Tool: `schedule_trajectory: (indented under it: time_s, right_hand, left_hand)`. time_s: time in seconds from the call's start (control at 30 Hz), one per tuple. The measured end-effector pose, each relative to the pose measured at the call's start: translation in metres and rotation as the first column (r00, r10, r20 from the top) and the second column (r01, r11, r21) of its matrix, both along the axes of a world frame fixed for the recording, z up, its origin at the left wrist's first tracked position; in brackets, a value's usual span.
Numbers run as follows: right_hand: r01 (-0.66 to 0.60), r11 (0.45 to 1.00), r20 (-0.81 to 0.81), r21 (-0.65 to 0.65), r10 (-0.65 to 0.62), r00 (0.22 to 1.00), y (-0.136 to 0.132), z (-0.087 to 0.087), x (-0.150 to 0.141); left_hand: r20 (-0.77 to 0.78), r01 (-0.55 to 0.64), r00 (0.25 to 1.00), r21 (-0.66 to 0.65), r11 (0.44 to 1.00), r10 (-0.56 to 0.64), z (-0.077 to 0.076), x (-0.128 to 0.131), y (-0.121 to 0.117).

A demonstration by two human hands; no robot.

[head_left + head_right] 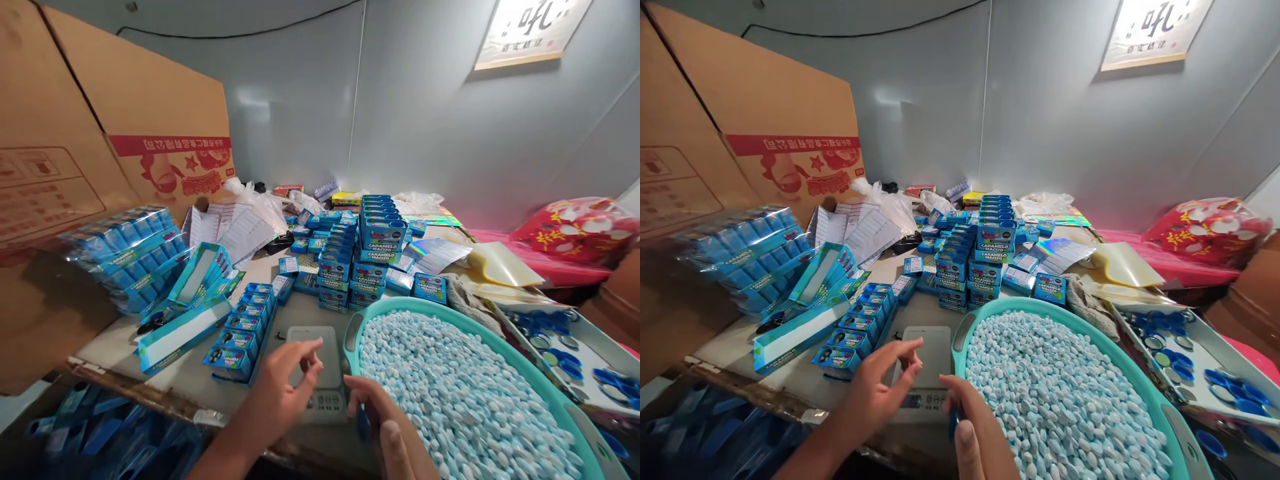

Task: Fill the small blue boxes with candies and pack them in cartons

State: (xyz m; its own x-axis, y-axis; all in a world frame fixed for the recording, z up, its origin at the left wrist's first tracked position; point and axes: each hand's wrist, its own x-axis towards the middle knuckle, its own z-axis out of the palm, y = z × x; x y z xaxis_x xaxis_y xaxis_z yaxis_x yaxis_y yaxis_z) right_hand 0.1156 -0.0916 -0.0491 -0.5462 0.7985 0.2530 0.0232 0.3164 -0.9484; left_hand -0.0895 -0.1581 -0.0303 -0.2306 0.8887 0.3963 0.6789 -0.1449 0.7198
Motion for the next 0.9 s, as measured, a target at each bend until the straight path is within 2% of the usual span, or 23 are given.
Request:
schedule_trajectory:
  time_s: [0.07, 0.17, 0.23, 0.3, 0.37, 0.47, 0.6, 0.7, 0.77, 0.9]
  right_hand:
    - [0.058, 0.998, 0.063, -0.018, -0.057, 0.996, 0.000, 0.000, -0.002]
    - [0.014, 1.000, 0.081, -0.009, -0.013, 0.997, 0.001, 0.006, -0.007]
    - [0.004, 0.999, 0.035, -0.032, -0.003, 0.999, 0.001, 0.012, -0.011]
    - [0.044, 0.996, -0.009, -0.081, -0.045, 0.999, -0.001, 0.016, -0.012]
    - [0.075, 0.989, -0.036, -0.130, -0.080, 0.996, -0.004, 0.018, -0.012]
    - [0.158, 0.959, -0.073, -0.235, -0.179, 0.981, -0.009, 0.018, -0.007]
    - [0.236, 0.896, -0.204, -0.377, -0.329, 0.922, -0.009, 0.015, 0.002]
    - [0.230, 0.917, -0.335, -0.327, -0.340, 0.879, -0.006, 0.013, 0.007]
    - [0.236, 0.931, -0.362, -0.277, -0.329, 0.872, -0.005, 0.012, 0.008]
    - [0.238, 0.935, -0.340, -0.263, -0.321, 0.884, -0.008, 0.011, 0.009]
  left_hand:
    - [0.011, 0.050, 0.999, -0.034, 0.998, -0.050, -0.001, -0.003, 0.001]
    - [0.180, 0.174, 0.970, -0.057, 0.983, -0.162, -0.022, 0.019, -0.002]
    - [0.358, 0.171, 0.924, -0.071, 0.983, -0.135, -0.042, 0.040, -0.003]
    - [0.439, 0.132, 0.895, -0.104, 0.986, -0.074, -0.058, 0.052, -0.001]
    - [0.383, 0.132, 0.921, -0.155, 0.979, -0.064, -0.065, 0.051, 0.003]
    - [0.205, 0.160, 0.972, -0.220, 0.962, -0.114, -0.065, 0.035, 0.010]
    - [0.005, 0.128, 0.992, -0.200, 0.971, -0.129, -0.067, 0.024, 0.012]
    - [-0.194, 0.125, 0.968, -0.194, 0.973, -0.162, -0.070, 0.031, 0.013]
    - [-0.307, 0.107, 0.936, -0.216, 0.970, -0.172, -0.072, 0.038, 0.020]
    - [-0.349, 0.114, 0.910, -0.306, 0.945, -0.223, -0.075, 0.047, 0.046]
